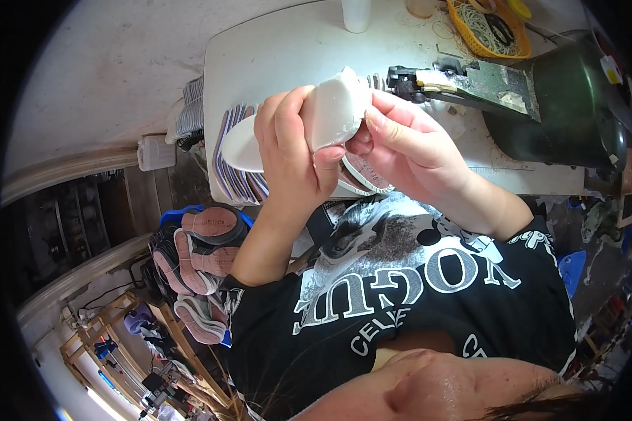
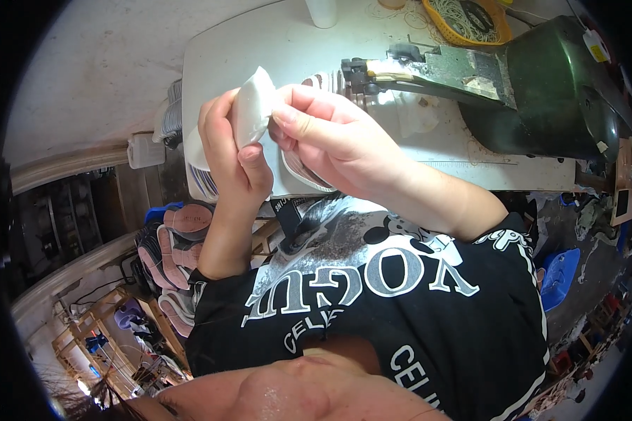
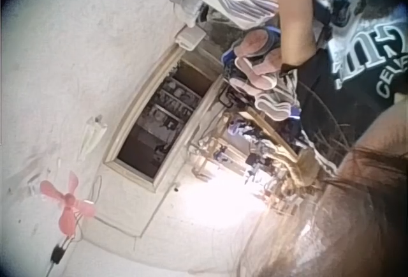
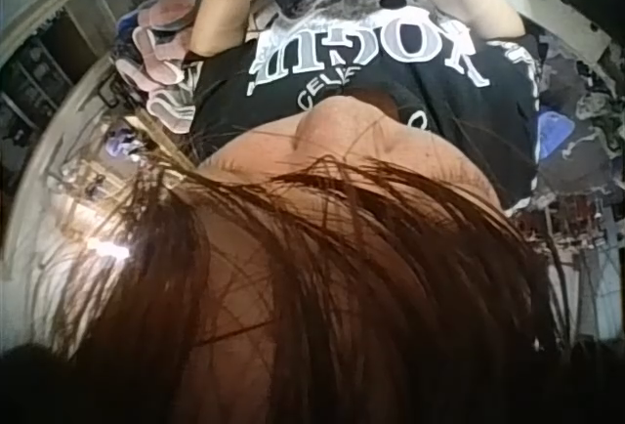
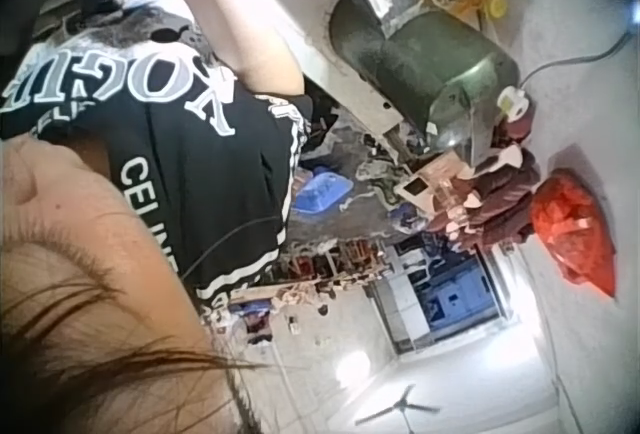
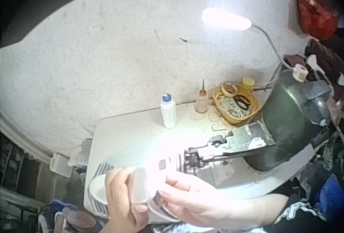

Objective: Applying glue and assembling shoe sole components.

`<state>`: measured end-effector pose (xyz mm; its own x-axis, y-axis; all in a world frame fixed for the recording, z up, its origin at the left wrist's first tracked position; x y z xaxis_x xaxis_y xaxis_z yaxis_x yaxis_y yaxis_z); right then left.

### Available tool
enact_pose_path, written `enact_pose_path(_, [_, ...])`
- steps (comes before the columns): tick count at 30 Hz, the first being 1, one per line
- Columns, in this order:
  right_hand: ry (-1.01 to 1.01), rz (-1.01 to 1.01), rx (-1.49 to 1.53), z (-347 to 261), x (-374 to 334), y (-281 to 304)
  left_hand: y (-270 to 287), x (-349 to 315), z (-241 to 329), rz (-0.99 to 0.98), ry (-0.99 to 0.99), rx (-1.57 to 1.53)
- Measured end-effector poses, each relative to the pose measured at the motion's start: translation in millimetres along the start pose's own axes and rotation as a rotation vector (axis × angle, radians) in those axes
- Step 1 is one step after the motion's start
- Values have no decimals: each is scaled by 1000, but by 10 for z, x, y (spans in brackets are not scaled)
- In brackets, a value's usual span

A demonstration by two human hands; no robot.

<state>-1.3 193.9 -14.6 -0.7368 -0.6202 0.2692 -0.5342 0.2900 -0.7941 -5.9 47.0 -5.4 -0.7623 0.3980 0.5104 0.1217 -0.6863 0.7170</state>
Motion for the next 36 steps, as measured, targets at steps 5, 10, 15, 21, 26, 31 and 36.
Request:
enact_pose_path(5, [-23, 10, 64, 46, 14, -42, -68, -18, 50, -17, 6, -24])
enact_pose_path(10, [131, 101, -50, -33, -41, 6, -84, 33, 93, -49, -5, -38])
enact_pose_path(15, [312, 120, -259, -70, -61, 44, -93, 78, 137, -62, 1, -35])
enact_pose_path(21, [291, 82, -273, -90, -62, 14, -78, 76, 145, -69, -17, -11])
enact_pose_path(26, [92, 78, 83, 15, -14, -41, -73, 58, 83, -1, 35, -85])
enact_pose_path(31, [39, 144, 33, 7, 12, -24, -69, 53, 57, -64, 53, -153])
enact_pose_path(36, [-93, 228, -428, -277, -99, 79, -27, 51, -44, -339, 310, -654])
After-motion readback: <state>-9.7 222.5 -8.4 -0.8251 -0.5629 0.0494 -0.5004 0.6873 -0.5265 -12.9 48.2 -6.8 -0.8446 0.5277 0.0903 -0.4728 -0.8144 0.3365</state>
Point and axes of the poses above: each hand's wrist, its own x-axis towards the middle knuckle, its own y-axis out of the back of the hand, z = x × y, the point moved 4 cm from there along x, towards the middle knuckle, and after that the axes turned 12 degrees about -z, right-handed, at the moved point
